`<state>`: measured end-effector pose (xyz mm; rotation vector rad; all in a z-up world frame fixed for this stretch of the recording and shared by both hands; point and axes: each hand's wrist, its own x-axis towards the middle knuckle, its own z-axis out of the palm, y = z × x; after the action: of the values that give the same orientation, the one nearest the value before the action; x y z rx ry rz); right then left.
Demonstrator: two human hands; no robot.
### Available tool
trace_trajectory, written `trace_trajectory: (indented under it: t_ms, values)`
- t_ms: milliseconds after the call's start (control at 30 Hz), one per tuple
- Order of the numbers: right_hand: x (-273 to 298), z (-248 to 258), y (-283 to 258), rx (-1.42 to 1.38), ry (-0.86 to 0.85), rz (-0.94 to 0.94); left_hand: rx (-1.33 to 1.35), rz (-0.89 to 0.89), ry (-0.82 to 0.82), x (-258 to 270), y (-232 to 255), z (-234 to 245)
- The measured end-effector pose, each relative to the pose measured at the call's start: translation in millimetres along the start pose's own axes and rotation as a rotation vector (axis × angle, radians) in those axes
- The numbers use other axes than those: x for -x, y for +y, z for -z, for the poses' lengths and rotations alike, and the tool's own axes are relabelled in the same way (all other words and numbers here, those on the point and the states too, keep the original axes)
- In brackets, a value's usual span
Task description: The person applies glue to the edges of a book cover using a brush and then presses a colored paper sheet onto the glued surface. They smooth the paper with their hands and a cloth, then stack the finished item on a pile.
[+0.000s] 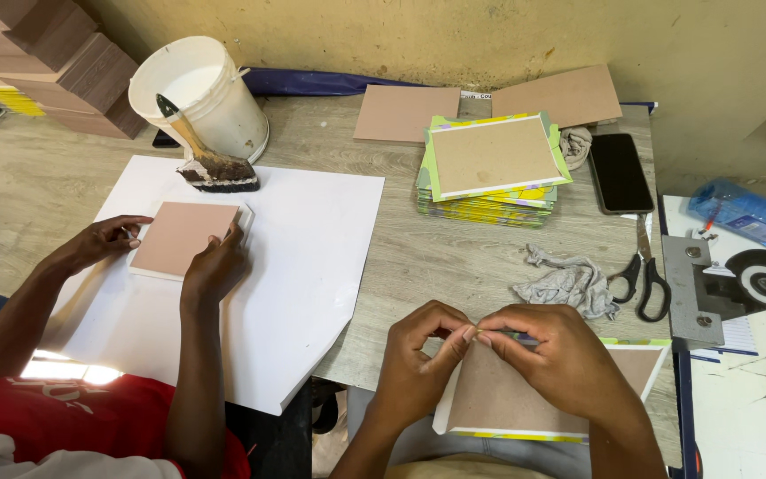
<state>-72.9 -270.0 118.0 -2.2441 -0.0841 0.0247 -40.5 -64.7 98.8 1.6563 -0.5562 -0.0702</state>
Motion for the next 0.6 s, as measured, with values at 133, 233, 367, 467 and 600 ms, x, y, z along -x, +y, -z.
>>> trace_trajectory:
  t_ms: [133, 233, 367, 467, 600]
  values:
    - [2, 0, 8, -0.007, 0.015, 0.077, 0.181, 0.279, -0.067, 4, -12, -3]
    - [3, 5, 6, -0.022, -0.008, 0.120, 0.303, 0.349, -0.110, 8, -19, -8]
    - [2, 10, -1, -0.085, -0.047, -0.001, 0.026, 0.095, -0.056, 4, -6, -7]
    - [6, 20, -5, -0.125, 0.022, 0.034, 0.159, 0.200, -0.232, 0, -3, 15]
    - [12, 31, 1, -0.255, 0.197, 0.049, 0.442, 0.237, -0.499, 7, -30, 52]
